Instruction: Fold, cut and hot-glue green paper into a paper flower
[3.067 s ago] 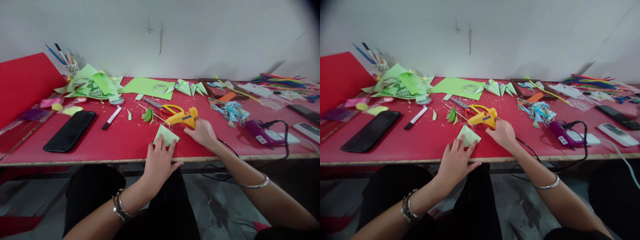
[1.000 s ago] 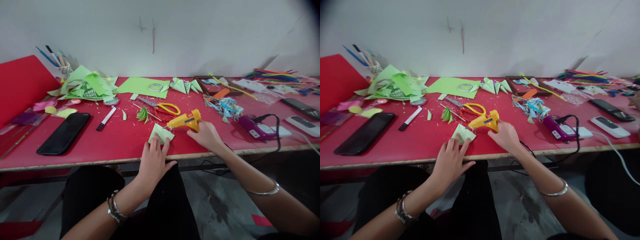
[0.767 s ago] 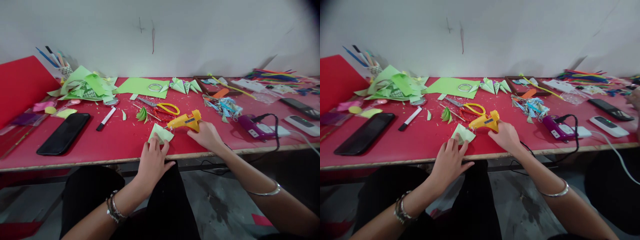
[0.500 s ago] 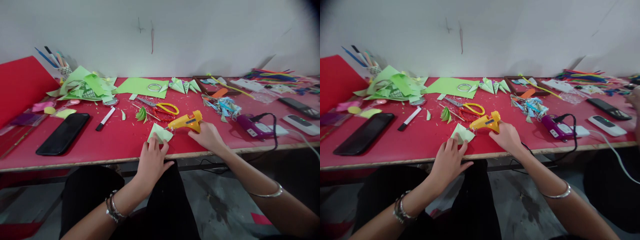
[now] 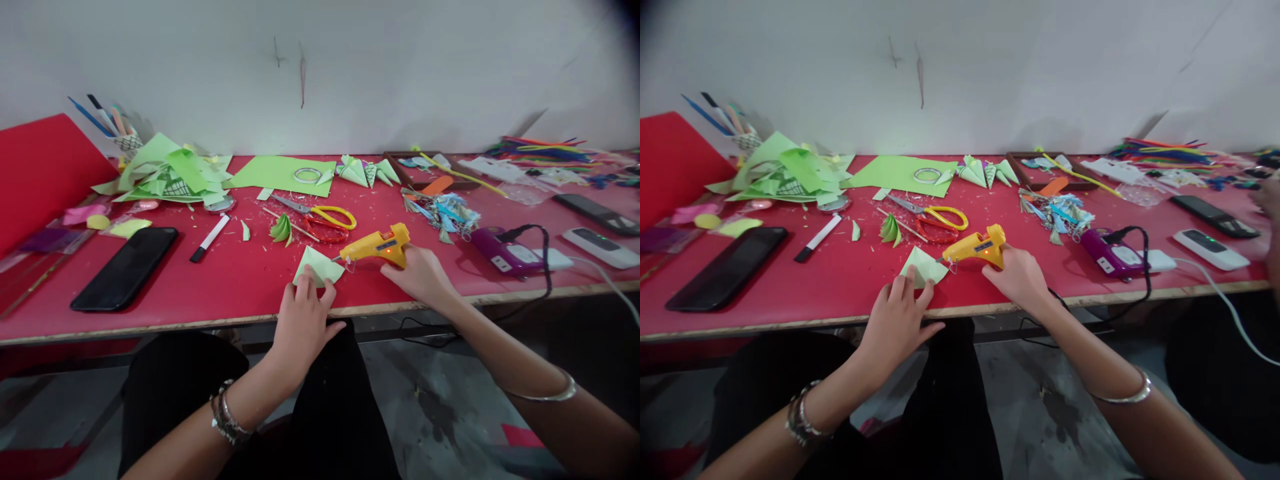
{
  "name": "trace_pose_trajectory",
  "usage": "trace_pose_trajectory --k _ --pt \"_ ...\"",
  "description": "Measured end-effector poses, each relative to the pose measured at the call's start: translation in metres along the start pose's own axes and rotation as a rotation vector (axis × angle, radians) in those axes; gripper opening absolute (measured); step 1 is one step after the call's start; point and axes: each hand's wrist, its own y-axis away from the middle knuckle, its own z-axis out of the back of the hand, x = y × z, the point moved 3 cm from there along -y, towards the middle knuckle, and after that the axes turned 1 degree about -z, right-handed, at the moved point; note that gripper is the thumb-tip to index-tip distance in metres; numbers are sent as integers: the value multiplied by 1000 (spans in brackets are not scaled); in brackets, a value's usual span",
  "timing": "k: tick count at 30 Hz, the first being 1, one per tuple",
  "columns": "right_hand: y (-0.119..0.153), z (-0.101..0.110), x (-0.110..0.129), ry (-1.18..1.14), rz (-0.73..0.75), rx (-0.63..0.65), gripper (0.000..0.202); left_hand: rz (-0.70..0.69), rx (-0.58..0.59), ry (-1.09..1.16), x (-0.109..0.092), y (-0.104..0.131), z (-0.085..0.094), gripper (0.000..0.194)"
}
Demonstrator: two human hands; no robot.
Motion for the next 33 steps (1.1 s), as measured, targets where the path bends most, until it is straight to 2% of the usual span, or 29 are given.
trace_pose_trajectory --k 33 --pt "12 3 -16 45 -18 17 20 -12 -11 60 0 -1 -3 65"
